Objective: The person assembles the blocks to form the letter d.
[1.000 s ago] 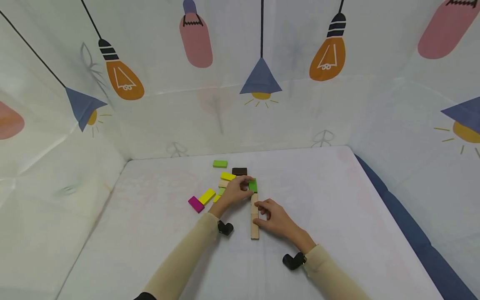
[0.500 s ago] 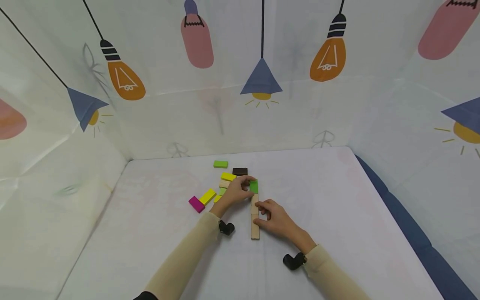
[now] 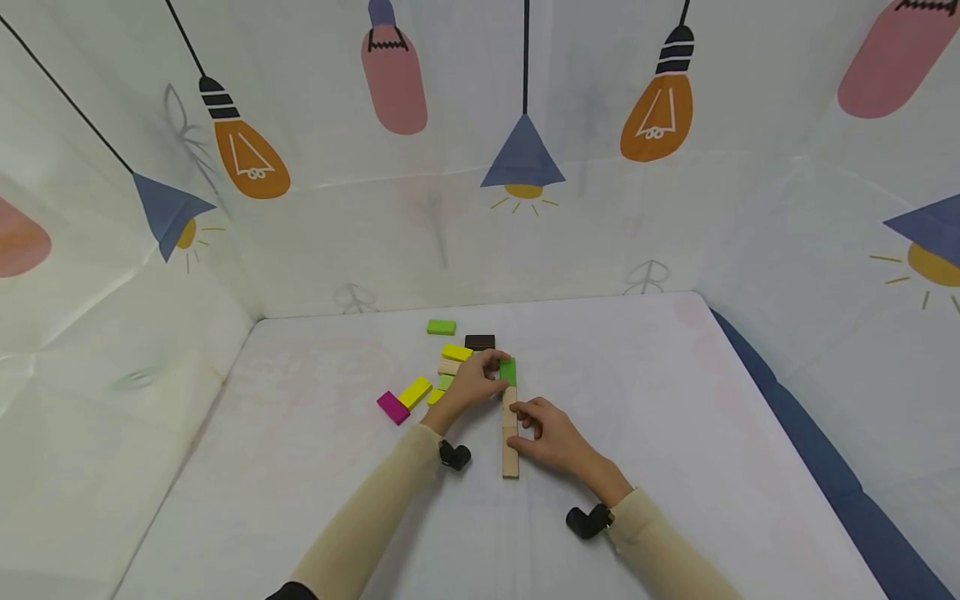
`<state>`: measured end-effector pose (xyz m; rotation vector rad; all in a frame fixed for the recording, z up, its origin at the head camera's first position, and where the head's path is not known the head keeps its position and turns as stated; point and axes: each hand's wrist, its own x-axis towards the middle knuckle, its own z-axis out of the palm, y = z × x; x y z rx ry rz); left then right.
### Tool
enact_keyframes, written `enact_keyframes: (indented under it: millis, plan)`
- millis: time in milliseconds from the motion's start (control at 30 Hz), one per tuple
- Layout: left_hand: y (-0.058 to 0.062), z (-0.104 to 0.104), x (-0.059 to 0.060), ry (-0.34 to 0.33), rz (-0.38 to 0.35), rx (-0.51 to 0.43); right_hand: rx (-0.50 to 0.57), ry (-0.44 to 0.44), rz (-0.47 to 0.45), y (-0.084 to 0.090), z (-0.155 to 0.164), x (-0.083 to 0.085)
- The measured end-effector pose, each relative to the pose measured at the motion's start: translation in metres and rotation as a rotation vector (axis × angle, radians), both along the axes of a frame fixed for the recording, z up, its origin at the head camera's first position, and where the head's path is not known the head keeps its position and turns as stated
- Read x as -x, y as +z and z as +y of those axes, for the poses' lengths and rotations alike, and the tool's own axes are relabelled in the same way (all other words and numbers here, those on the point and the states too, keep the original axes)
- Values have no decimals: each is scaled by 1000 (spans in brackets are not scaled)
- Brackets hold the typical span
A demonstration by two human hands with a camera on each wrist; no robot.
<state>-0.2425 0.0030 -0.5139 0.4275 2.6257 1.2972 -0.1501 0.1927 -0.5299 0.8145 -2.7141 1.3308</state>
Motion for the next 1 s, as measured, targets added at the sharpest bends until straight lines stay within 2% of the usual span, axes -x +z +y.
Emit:
enact_keyframes:
  millis: [633, 1000]
  plan:
    - [5, 4, -3, 25, -22, 67, 8, 3, 2, -2, 1, 0]
    - [13, 2, -8, -21, 22, 104, -7, -7, -7, -5, 1, 1]
